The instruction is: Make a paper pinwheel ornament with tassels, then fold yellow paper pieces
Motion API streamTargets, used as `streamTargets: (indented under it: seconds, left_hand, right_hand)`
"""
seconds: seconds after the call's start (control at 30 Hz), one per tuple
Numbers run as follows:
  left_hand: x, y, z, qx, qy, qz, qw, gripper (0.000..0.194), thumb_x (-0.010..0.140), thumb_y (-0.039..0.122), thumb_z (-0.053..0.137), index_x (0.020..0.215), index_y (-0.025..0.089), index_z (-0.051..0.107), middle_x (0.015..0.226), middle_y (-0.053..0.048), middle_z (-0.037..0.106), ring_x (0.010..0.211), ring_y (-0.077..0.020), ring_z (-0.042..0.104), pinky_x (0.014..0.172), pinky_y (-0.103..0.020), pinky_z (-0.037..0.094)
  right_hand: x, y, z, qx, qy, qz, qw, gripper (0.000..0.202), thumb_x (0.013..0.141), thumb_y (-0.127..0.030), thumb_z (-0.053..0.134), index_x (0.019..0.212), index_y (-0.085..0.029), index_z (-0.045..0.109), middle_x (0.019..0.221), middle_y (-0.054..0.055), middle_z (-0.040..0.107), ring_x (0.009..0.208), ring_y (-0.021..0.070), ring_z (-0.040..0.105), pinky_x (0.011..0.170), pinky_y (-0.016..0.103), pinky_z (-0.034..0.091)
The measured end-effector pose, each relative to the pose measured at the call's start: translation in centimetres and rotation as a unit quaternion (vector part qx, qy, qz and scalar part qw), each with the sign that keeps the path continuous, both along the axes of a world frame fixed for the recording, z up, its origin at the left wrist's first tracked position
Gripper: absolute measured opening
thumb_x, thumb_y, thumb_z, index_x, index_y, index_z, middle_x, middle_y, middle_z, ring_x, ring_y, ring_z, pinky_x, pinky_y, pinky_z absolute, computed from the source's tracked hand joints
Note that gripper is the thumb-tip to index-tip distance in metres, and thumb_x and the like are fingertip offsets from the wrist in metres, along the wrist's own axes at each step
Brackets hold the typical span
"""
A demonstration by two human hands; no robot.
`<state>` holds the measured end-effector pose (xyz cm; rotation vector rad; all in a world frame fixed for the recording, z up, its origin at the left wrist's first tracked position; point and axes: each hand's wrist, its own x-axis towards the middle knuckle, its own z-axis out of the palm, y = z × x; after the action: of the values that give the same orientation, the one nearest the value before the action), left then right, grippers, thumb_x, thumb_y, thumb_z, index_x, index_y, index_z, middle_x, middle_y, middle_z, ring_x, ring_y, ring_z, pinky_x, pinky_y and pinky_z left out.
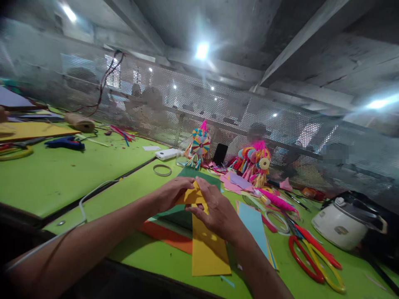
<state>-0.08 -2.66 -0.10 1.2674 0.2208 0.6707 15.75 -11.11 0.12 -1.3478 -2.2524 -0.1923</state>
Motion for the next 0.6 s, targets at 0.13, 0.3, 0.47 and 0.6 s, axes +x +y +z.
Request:
streamTargets:
  seconds: [0.13, 0.3, 0.47, 0.6]
  left_hand:
    - [-0.1, 0.2, 0.1, -0.005, 0.019, -0.060, 0.998, 0.038, 0.077, 0.041, 0.051, 0.092, 0.008, 0.062, 0.077, -0.011, 0.065, 0.066, -0.0202, 0.063, 0.043, -0.021, 0.040]
    - [0.3, 0.4, -0.9, 0.031, 0.020, -0.019, 0.999, 0.042, 0.072, 0.044, 0.067, 0.095, 0.009, 0.061, 0.083, -0.009, 0.065, 0.064, -0.0145, 0.061, 0.045, -0.019, 0.040]
    - [0.8, 0.8, -1.6, 0.056, 0.034, -0.016, 0.998, 0.044, 0.071, 0.045, 0.069, 0.093, 0.009, 0.058, 0.081, -0.009, 0.065, 0.062, -0.0138, 0.062, 0.048, -0.019, 0.042]
    - [0.7, 0.8, -1.3, 0.074, 0.031, -0.027, 0.996, 0.039, 0.076, 0.045, 0.064, 0.094, 0.010, 0.057, 0.079, -0.009, 0.065, 0.060, -0.0138, 0.062, 0.047, -0.019, 0.042]
  right_hand:
    - [-0.2, 0.0, -0.2, 0.008, -0.022, -0.016, 1.000, 0.070, 0.086, -0.046, 0.049, 0.144, -0.022, 0.018, 0.132, 0.013, 0.046, 0.121, 0.0274, 0.042, 0.098, 0.045, 0.040]
    - [-0.4, 0.2, -0.7, 0.000, -0.009, -0.009, 1.000, 0.070, 0.086, -0.040, 0.052, 0.144, -0.022, 0.017, 0.139, 0.011, 0.039, 0.124, 0.0256, 0.040, 0.101, 0.043, 0.038]
    - [0.1, 0.1, -0.9, -0.054, 0.028, 0.008, 0.998, 0.078, 0.084, -0.036, 0.055, 0.146, -0.023, 0.009, 0.142, 0.011, 0.036, 0.128, 0.0238, 0.036, 0.104, 0.041, 0.035]
    - [0.5, 0.0, -0.8, -0.082, 0.051, 0.034, 0.995, 0.085, 0.081, -0.030, 0.058, 0.146, -0.024, 0.004, 0.145, 0.009, 0.031, 0.130, 0.0223, 0.033, 0.106, 0.040, 0.032]
